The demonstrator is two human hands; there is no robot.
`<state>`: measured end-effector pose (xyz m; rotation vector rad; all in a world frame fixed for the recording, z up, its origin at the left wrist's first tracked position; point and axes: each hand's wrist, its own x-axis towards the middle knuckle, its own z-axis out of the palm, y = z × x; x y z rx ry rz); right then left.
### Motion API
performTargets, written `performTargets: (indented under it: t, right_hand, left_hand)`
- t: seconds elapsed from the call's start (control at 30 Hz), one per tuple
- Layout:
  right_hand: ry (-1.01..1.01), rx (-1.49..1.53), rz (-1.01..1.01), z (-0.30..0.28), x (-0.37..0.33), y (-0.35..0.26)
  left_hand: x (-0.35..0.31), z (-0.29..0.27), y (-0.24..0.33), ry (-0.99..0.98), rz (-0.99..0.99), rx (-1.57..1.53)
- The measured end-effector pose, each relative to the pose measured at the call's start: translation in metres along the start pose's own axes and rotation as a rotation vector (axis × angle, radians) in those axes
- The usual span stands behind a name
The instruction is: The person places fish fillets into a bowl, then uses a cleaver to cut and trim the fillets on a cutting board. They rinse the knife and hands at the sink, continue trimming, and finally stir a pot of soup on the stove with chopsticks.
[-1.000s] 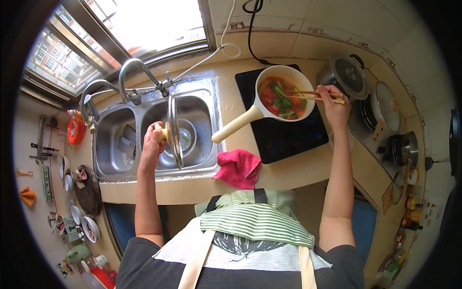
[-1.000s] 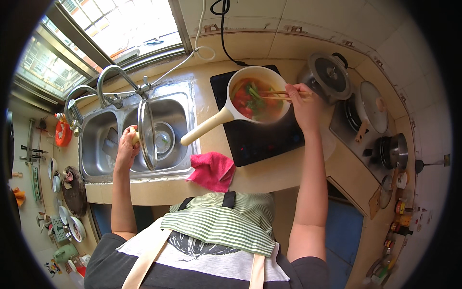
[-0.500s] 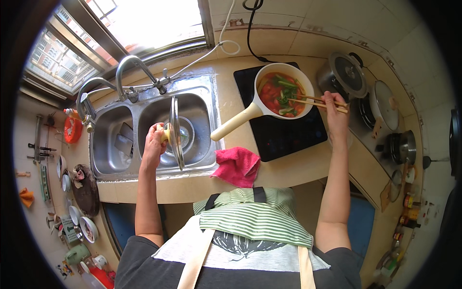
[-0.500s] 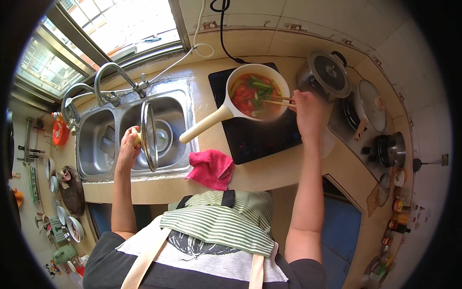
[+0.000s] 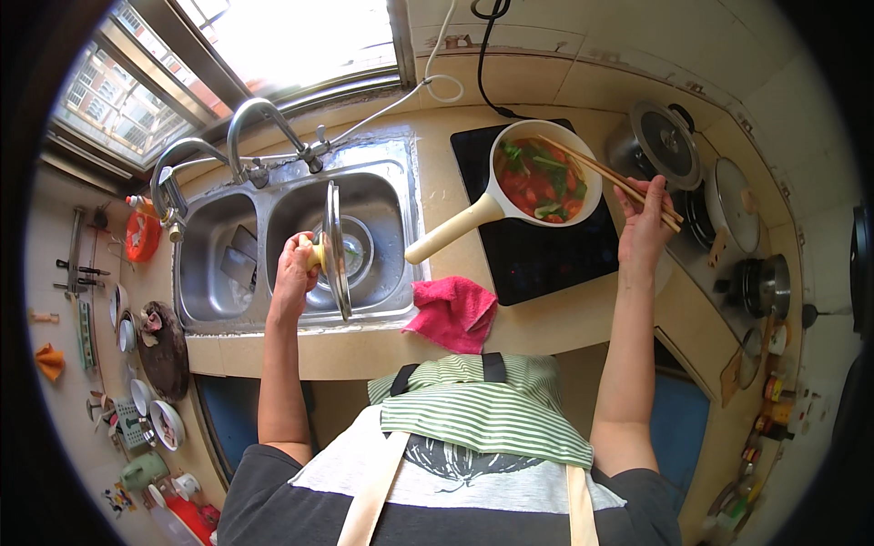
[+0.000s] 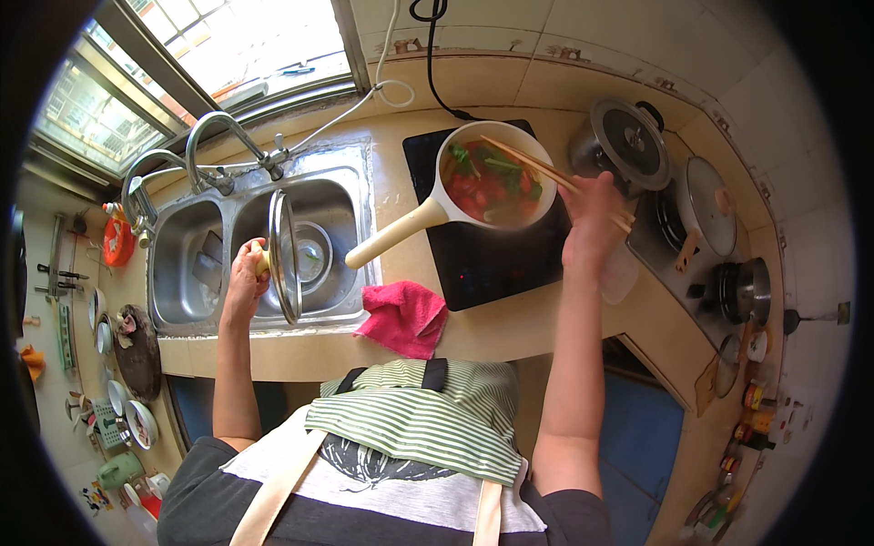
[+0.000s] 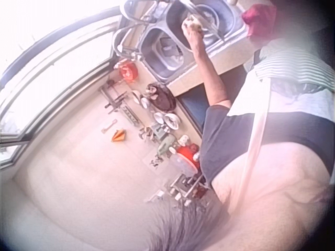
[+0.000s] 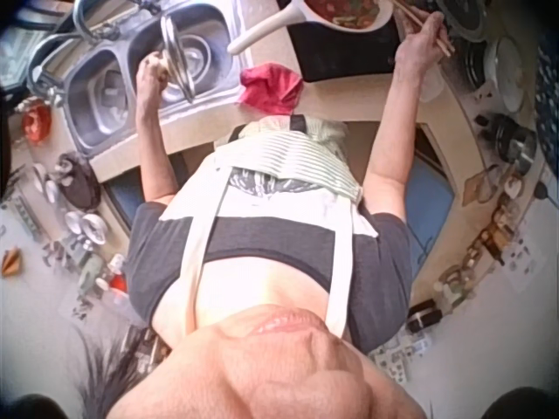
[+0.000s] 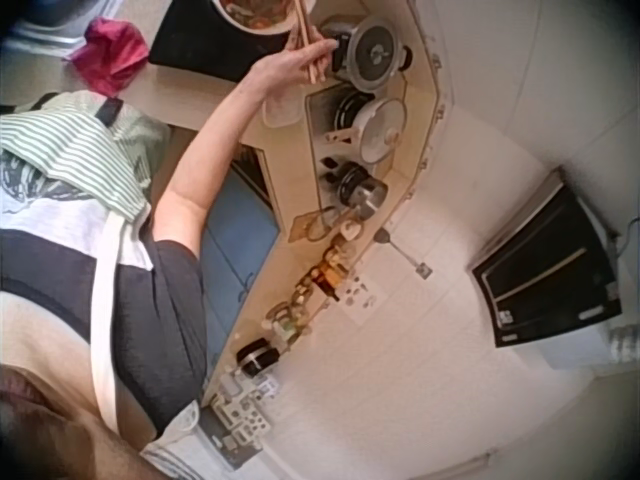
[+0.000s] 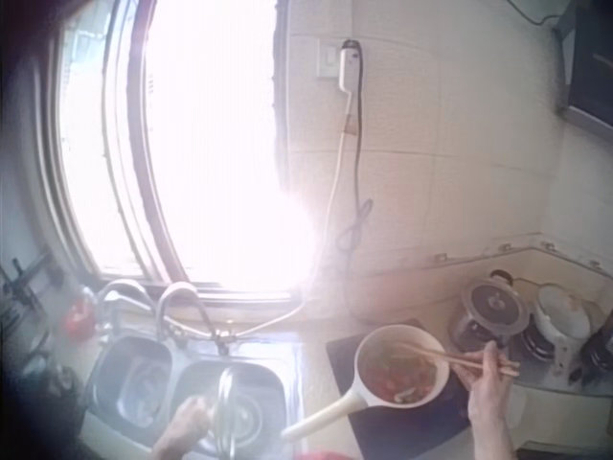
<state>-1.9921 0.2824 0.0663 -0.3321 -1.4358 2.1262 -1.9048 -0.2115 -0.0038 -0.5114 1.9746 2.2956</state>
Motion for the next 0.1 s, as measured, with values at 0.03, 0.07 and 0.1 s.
performTargets:
  t: [0.03, 0.07, 0.1]
  right_hand:
    - [0.0, -0.014, -0.011, 0.0003, -0.0003, -0.0038]
    - [0.034, -0.038, -0.016, 0.0008, -0.0009, -0.0075]
    - [0.013, -0.071, -0.059, 0.0023, -0.0025, -0.0093]
  left_hand:
    - [0.0002, -0.0001, -0.0008, 0.007, 0.002, 0.0]
    - [0.0007, 0.0, -0.0014, 0.013, 0.003, -0.001]
    - [0.0006, -0.0001, -0.0022, 0.013, 0.003, -0.002]
